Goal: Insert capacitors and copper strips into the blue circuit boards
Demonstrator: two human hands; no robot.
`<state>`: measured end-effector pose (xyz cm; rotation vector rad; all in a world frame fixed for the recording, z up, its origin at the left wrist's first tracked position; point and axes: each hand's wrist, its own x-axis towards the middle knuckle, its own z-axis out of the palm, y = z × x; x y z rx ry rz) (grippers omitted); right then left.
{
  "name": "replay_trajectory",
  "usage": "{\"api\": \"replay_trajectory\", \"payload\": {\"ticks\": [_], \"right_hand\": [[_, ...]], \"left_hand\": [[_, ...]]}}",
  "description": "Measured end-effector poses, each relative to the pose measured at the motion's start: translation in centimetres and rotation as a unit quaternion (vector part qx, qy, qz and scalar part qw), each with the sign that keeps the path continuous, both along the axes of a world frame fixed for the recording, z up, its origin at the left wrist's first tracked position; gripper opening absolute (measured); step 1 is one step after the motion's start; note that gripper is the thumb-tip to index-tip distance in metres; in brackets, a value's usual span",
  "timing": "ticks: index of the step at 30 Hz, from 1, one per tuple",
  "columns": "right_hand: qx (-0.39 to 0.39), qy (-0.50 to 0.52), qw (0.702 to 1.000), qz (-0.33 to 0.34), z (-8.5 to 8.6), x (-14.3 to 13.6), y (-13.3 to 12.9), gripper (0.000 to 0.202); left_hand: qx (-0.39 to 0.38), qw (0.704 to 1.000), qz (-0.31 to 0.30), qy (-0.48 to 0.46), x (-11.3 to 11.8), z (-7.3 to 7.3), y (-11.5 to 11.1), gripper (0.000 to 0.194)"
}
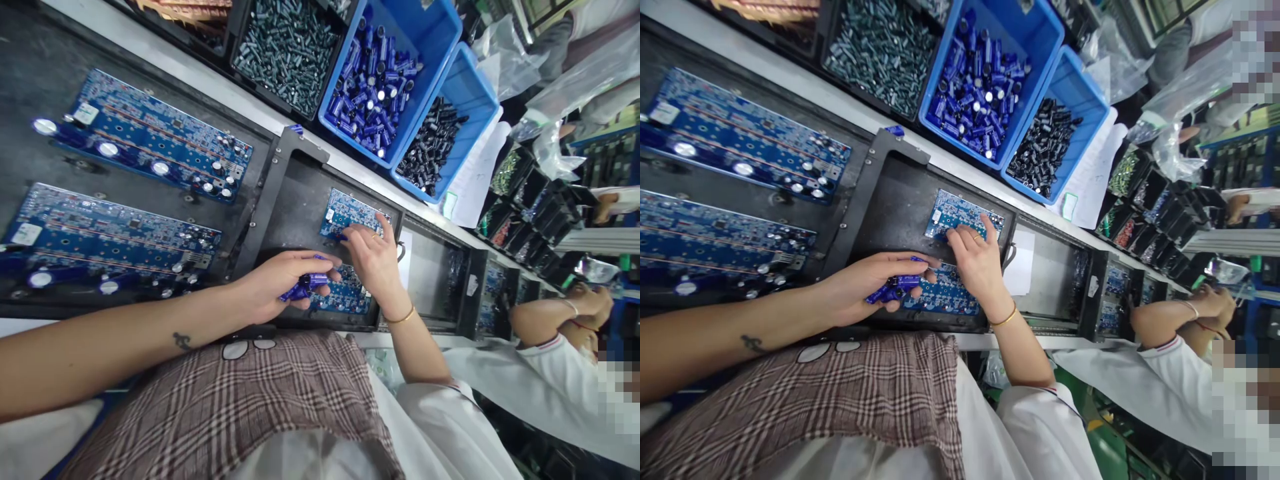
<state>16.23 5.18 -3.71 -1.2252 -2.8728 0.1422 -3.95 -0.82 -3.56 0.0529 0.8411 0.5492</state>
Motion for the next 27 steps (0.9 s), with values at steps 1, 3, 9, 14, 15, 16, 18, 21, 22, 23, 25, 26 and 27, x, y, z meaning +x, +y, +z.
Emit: {"api": "replay_trajectory", "payload": {"ticks": [1, 3, 9, 14, 15, 16, 18, 21, 22, 23, 25, 26, 27], "right_hand": [[-0.007, 0.013, 1.000, 0.000, 0.3, -0.1, 0.0, 0.026], [-0.046, 0.053, 0.997, -0.012, 1.7, -0.5, -0.2, 0.029], [-0.257, 0.087, 0.959, 0.075, 6.2, -2.0, -2.1, 0.037], [-0.095, 0.109, 0.987, -0.074, 3.1, -2.2, -1.2, 0.019], [-0.064, 0.100, 0.989, -0.087, 2.1, -2.3, -0.8, 0.018], [-0.047, 0.090, 0.991, -0.091, 1.2, -2.3, -0.4, 0.018], [-0.035, 0.080, 0.992, -0.089, -0.1, -2.5, 0.1, 0.019], [-0.025, 0.083, 0.993, -0.081, -0.7, -2.6, 0.4, 0.019], [-0.026, 0.085, 0.993, -0.077, -0.6, -2.6, 0.4, 0.019], [-0.029, 0.087, 0.993, -0.073, -0.5, -2.6, 0.3, 0.019], [-0.040, 0.088, 0.993, -0.067, -0.4, -2.5, 0.3, 0.020], [-0.044, 0.087, 0.993, -0.065, -0.4, -2.5, 0.3, 0.020], [-0.047, 0.084, 0.993, -0.062, -0.3, -2.4, 0.4, 0.020]], "left_hand": [[-0.001, 1.000, -0.005, 0.010, 0.0, 0.0, 0.0, 0.026], [0.003, 0.999, -0.019, 0.029, 0.1, 0.0, 0.0, 0.025], [0.050, 0.994, -0.066, 0.069, 0.0, 0.3, -0.3, 0.017], [0.024, 0.999, -0.005, 0.042, -0.3, -0.1, -0.2, 0.024], [0.006, 1.000, 0.010, 0.024, -0.4, -0.1, -0.2, 0.022], [-0.013, 1.000, 0.018, 0.004, -0.4, -0.1, -0.1, 0.020], [-0.043, 0.999, 0.021, -0.026, -0.5, 0.0, -0.1, 0.020], [-0.056, 0.997, 0.023, -0.043, -0.6, 0.3, -0.1, 0.019], [-0.053, 0.997, 0.026, -0.043, -0.6, 0.3, -0.2, 0.018], [-0.047, 0.998, 0.027, -0.041, -0.6, 0.4, -0.2, 0.016], [-0.030, 0.999, 0.025, -0.039, -0.7, 0.4, -0.2, 0.014], [-0.020, 0.999, 0.023, -0.040, -0.7, 0.4, -0.3, 0.013], [-0.009, 0.999, 0.023, -0.043, -0.7, 0.4, -0.3, 0.014]]}}
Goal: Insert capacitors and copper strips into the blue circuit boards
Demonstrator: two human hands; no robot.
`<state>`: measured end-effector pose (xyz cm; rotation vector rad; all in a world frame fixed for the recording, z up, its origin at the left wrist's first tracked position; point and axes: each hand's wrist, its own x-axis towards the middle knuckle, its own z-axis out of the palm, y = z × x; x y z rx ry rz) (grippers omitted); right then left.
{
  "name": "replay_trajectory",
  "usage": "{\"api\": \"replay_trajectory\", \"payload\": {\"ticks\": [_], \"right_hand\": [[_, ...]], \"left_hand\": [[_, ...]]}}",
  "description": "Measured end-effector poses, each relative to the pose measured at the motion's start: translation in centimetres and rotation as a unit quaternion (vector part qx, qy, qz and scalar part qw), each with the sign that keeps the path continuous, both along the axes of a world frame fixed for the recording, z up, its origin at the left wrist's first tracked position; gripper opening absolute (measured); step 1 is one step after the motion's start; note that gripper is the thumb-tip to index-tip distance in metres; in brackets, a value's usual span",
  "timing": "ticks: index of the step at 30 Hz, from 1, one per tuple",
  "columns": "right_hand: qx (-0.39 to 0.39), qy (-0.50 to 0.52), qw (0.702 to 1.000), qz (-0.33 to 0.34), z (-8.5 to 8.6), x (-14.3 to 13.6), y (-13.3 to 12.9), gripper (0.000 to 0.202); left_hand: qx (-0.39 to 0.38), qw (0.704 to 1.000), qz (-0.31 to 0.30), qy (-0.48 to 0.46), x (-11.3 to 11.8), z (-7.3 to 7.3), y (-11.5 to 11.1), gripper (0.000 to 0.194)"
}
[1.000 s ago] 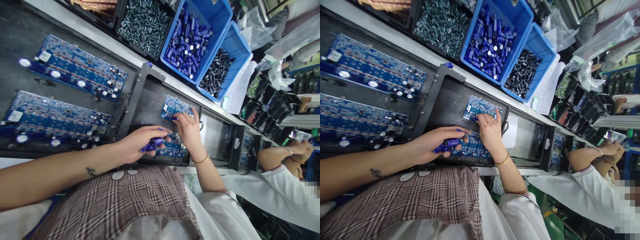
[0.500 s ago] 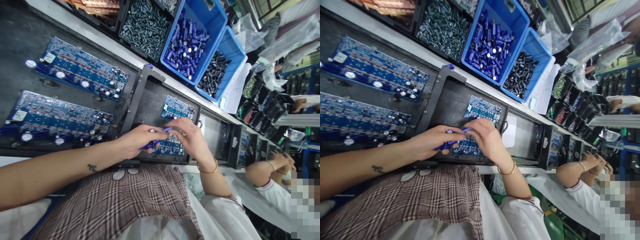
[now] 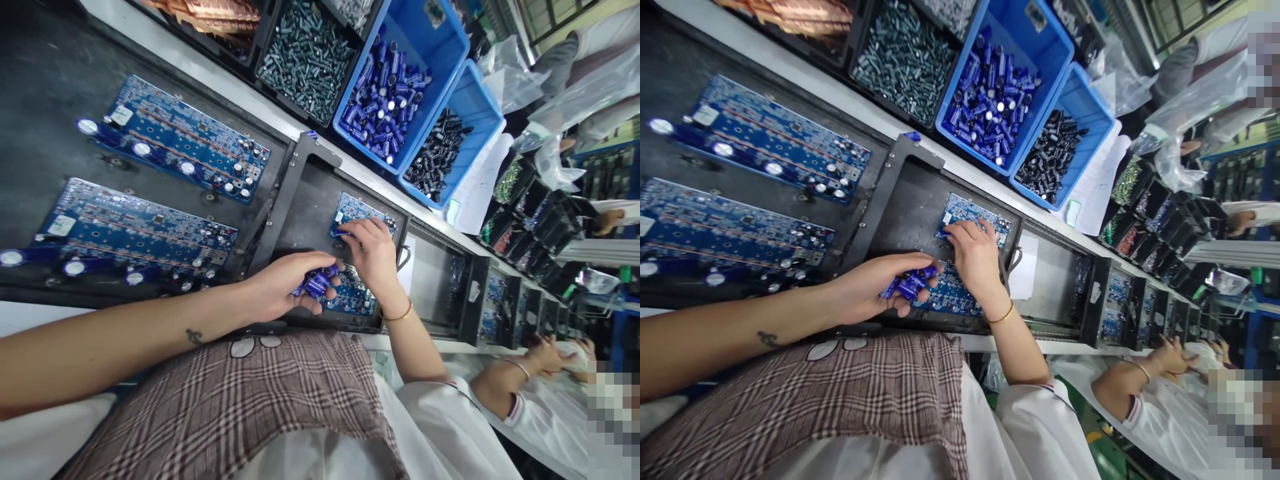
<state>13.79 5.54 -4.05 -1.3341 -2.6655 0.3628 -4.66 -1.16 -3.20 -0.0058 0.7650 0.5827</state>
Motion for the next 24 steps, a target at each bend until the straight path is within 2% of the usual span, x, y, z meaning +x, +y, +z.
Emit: {"api": "replay_trajectory", "payload": {"ticks": [6, 12, 18, 21, 24], "right_hand": [[0.011, -0.008, 1.000, 0.011, -0.3, 0.0, 0.2, 0.022], [0.028, -0.016, 0.999, 0.021, -0.3, -0.1, 0.0, 0.022], [0.062, -0.078, 0.990, 0.104, -0.2, -0.3, -0.4, 0.034], [0.024, -0.003, 0.998, 0.059, 1.3, -0.4, -1.5, 0.032], [-0.081, 0.100, 0.991, 0.035, 4.2, -0.2, -3.9, 0.032]], "left_hand": [[0.040, 0.999, 0.030, 0.001, -0.1, 0.4, -1.5, 0.024], [0.004, 0.997, 0.077, 0.018, 0.3, 0.7, -3.2, 0.010], [0.020, 0.994, 0.105, 0.028, 0.5, -0.4, -2.6, 0.016], [0.027, 0.994, 0.100, 0.030, 0.7, -0.7, -2.2, 0.023], [0.050, 0.996, 0.066, 0.038, 1.0, -0.2, -2.2, 0.030]]}}
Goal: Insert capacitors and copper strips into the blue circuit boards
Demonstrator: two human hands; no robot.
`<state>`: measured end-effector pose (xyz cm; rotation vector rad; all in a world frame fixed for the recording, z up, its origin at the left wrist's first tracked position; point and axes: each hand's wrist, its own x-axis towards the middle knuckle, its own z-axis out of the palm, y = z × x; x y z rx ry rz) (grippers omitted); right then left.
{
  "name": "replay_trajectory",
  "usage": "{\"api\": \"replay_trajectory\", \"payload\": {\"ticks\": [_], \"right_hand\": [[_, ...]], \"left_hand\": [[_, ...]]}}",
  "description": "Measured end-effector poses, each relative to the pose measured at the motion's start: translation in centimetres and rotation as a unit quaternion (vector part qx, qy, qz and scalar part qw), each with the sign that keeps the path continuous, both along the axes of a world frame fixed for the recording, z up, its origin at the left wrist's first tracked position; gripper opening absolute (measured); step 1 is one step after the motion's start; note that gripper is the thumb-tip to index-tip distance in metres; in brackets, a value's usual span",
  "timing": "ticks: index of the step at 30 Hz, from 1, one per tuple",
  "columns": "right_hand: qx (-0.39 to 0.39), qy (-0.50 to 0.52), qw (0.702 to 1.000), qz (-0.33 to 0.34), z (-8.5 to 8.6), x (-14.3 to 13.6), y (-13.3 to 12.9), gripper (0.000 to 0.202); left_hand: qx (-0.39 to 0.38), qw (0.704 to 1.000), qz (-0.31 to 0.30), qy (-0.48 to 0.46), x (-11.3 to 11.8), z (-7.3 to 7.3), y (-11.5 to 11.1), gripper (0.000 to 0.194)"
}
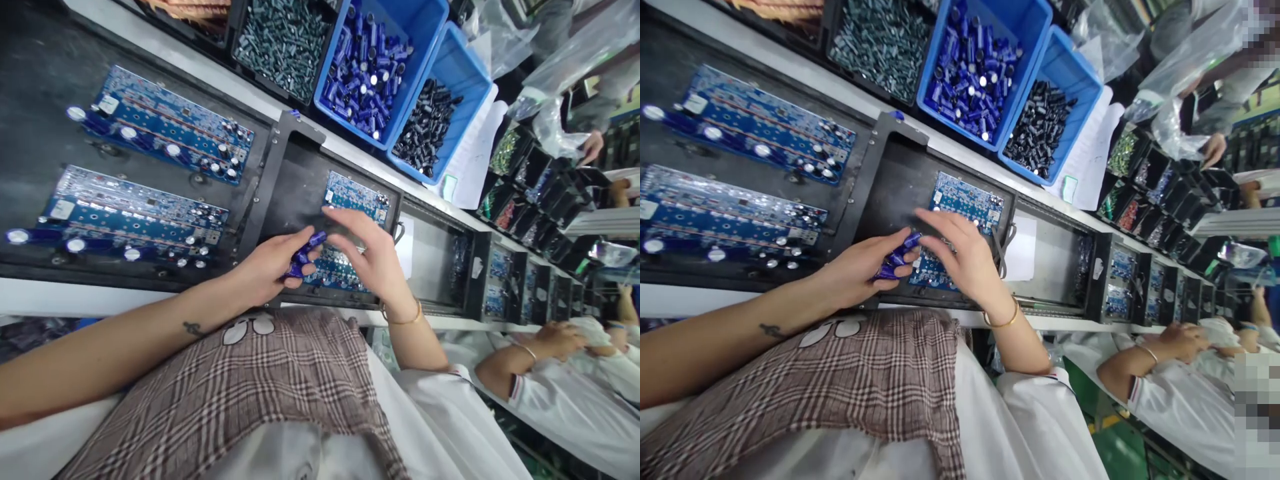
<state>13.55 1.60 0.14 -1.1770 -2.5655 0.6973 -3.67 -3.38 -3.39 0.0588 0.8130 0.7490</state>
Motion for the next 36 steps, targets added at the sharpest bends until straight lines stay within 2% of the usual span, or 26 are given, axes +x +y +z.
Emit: {"api": "replay_trajectory", "payload": {"ticks": [2, 5, 8, 11, 13, 16, 23, 29, 34, 36], "right_hand": [[-0.030, 0.021, 0.999, -0.008, 1.6, 0.8, -2.1, 0.027], [0.036, -0.023, 0.996, -0.083, 2.0, 3.1, -5.3, 0.017], [0.064, -0.094, 0.986, -0.119, 0.1, 5.8, -8.0, 0.012], [0.053, -0.128, 0.984, -0.115, -2.4, 7.3, -9.4, 0.013], [0.058, -0.137, 0.982, -0.113, -3.5, 7.6, -9.7, 0.014], [0.073, -0.142, 0.981, -0.112, -4.0, 7.5, -9.5, 0.015], [0.096, -0.150, 0.980, -0.095, -3.5, 7.5, -9.5, 0.017], [0.134, -0.159, 0.975, -0.077, -3.6, 7.3, -9.6, 0.015], [0.167, -0.143, 0.976, -0.001, -3.9, 7.8, -9.3, 0.016], [0.156, -0.123, 0.980, -0.005, -3.3, 7.7, -9.4, 0.017]], "left_hand": [[0.009, 0.999, -0.046, -0.001, 0.3, 0.6, -0.6, 0.034], [-0.014, 0.990, -0.139, -0.035, 0.8, 1.5, -2.3, 0.027], [-0.036, 0.966, -0.245, -0.073, 1.5, 1.7, -4.5, 0.017], [-0.028, 0.953, -0.293, -0.070, 2.1, 1.1, -6.0, 0.015], [-0.020, 0.955, -0.289, -0.063, 2.3, 0.7, -6.6, 0.014], [-0.008, 0.960, -0.273, -0.067, 2.4, 0.2, -6.9, 0.014], [-0.023, 0.970, -0.238, -0.035, 2.7, -0.2, -7.3, 0.026], [-0.053, 0.985, -0.153, -0.061, 2.9, -0.2, -7.5, 0.009], [-0.093, 0.986, -0.124, -0.066, 2.8, -0.1, -7.6, 0.013], [-0.096, 0.987, -0.114, -0.066, 2.8, -0.1, -7.7, 0.014]]}}
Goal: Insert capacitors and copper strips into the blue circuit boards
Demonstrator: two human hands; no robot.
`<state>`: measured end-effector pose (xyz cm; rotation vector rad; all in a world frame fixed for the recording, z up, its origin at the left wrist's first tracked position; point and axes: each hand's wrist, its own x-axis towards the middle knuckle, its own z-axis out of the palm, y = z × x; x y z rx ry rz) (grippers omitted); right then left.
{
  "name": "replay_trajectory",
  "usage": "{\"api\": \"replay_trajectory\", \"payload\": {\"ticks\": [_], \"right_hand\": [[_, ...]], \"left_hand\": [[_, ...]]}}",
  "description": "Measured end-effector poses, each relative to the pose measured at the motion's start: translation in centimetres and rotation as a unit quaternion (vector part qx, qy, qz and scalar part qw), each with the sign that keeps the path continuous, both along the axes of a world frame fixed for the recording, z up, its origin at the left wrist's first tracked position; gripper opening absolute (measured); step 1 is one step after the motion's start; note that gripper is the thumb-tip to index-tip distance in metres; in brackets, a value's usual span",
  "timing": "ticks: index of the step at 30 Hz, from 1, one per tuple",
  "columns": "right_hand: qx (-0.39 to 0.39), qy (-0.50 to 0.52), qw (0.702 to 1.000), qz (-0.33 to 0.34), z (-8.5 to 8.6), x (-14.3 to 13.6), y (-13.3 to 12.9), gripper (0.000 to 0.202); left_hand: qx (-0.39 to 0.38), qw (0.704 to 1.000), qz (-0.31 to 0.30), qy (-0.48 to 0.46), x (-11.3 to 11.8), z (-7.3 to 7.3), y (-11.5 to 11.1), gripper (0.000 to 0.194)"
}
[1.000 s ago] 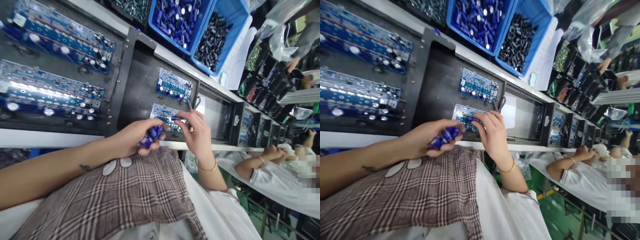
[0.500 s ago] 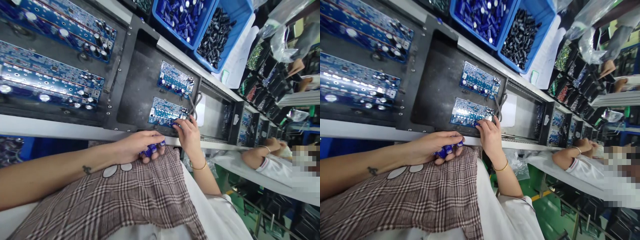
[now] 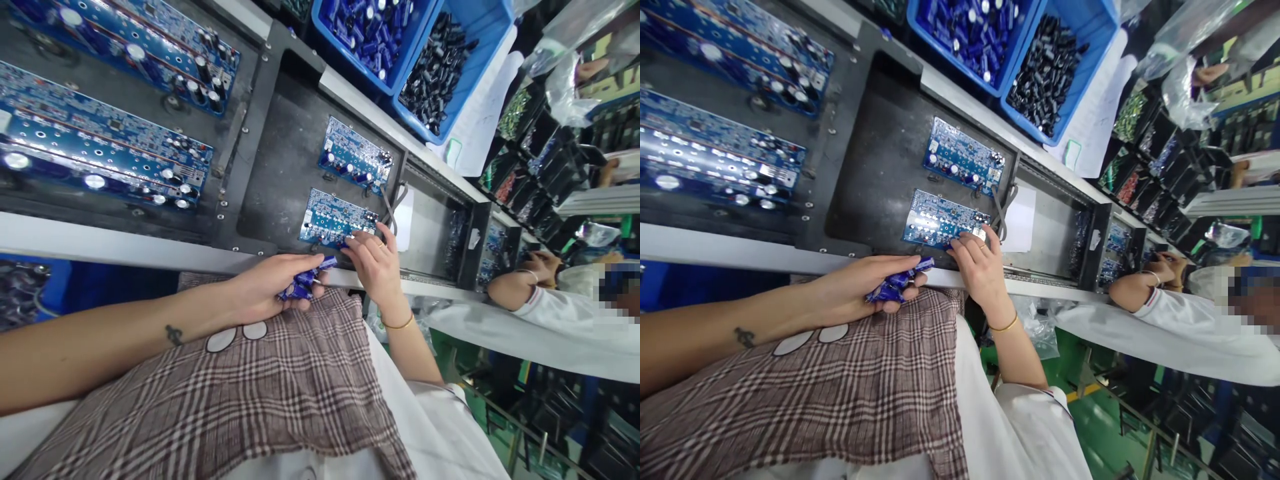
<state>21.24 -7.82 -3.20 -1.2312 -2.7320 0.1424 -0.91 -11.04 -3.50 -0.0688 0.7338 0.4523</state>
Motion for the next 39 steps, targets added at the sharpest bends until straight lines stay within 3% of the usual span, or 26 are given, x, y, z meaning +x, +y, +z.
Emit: {"api": "replay_trajectory", "payload": {"ticks": [4, 6, 10, 14, 20, 27, 31, 33, 35, 39], "right_hand": [[-0.098, 0.064, 0.993, -0.029, 2.2, -1.7, -0.7, 0.028], [-0.126, 0.066, 0.989, -0.029, 2.5, -2.7, -0.9, 0.023], [-0.073, 0.022, 0.994, -0.072, 0.7, -3.3, -0.3, 0.017], [-0.062, 0.002, 0.996, -0.066, -0.7, -3.0, 0.3, 0.017], [-0.058, -0.026, 0.997, -0.051, -0.2, -3.4, 0.3, 0.019], [-0.036, -0.056, 0.997, -0.040, -0.4, -3.6, 0.0, 0.023], [-0.021, -0.082, 0.996, 0.015, -0.7, -3.2, 0.0, 0.028], [-0.027, -0.061, 0.997, 0.028, -0.3, -3.2, -0.1, 0.029], [-0.050, -0.012, 0.999, 0.001, 0.6, -3.7, -0.5, 0.030], [-0.147, 0.057, 0.987, -0.011, 2.6, -5.2, -1.5, 0.028]], "left_hand": [[0.012, 1.000, 0.000, -0.023, -0.1, 0.0, 0.0, 0.015], [0.016, 1.000, -0.019, -0.017, -0.1, -0.1, 0.0, 0.018], [0.005, 0.997, -0.075, 0.026, -0.3, 0.0, 0.0, 0.023], [0.040, 0.995, -0.084, 0.018, -0.8, 0.2, -0.5, 0.021], [0.087, 0.993, -0.077, 0.027, -1.5, 0.0, -1.3, 0.030], [0.052, 0.997, -0.051, 0.027, -1.9, 0.4, -0.8, 0.014], [0.047, 0.998, -0.028, 0.026, -2.0, 0.4, -1.1, 0.012], [0.039, 0.999, -0.004, 0.020, -2.1, 0.2, -1.3, 0.011], [0.026, 0.999, 0.012, 0.014, -2.1, 0.0, -1.5, 0.010], [0.041, 0.999, 0.009, 0.014, -1.9, 0.0, -1.7, 0.020]]}}
